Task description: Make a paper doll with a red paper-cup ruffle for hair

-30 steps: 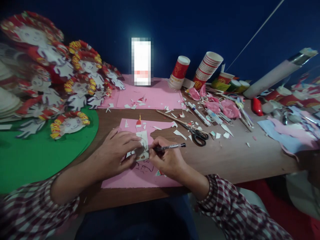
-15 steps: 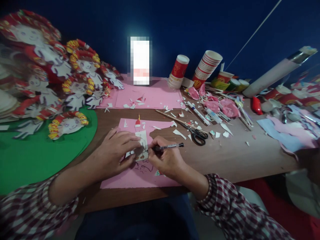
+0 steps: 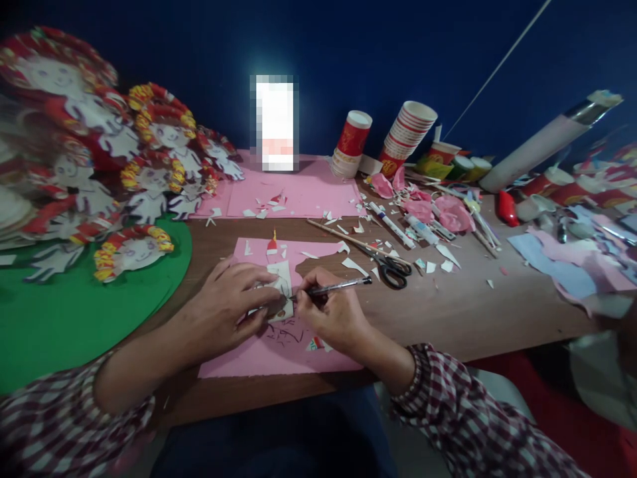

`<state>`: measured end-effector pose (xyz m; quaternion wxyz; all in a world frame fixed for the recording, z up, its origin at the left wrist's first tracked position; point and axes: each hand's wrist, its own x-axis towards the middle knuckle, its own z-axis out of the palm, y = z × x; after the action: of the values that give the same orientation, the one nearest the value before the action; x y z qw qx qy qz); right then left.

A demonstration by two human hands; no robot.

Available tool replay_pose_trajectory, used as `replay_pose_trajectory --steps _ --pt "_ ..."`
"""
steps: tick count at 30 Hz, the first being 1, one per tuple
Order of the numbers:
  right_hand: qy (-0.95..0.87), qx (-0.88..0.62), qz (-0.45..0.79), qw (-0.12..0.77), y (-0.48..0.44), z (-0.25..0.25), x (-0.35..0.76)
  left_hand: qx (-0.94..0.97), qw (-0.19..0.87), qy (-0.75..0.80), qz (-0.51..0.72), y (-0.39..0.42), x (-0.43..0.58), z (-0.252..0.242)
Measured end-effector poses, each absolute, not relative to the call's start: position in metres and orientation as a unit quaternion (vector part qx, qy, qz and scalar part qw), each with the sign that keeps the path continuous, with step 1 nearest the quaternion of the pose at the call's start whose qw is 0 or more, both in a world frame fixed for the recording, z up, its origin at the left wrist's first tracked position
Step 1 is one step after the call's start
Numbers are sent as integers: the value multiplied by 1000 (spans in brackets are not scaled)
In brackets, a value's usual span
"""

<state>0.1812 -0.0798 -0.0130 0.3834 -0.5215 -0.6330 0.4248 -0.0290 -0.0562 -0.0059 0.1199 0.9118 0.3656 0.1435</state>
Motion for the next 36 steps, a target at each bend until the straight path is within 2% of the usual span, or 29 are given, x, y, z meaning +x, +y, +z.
replay_pose_trajectory --steps 9,17,23,27,33,36 --pt "-662 -506 397 386 -80 -13 181 908 118 374 150 -57 -28 -5" --pt "-707 -514 298 383 -80 -5 186 909 121 370 149 -57 -29 -4" --pt "-672 -538 239 449 -75 -3 192 907 131 371 152 -57 -30 -4" --pt "-658 -535 261 462 -75 -2 192 906 134 375 145 -57 -30 -4" --pt "-673 -485 395 395 -80 -9 185 907 128 377 138 -57 -29 -4" --pt "-679 -486 416 359 -82 -12 183 906 126 378 141 -58 -29 -4"
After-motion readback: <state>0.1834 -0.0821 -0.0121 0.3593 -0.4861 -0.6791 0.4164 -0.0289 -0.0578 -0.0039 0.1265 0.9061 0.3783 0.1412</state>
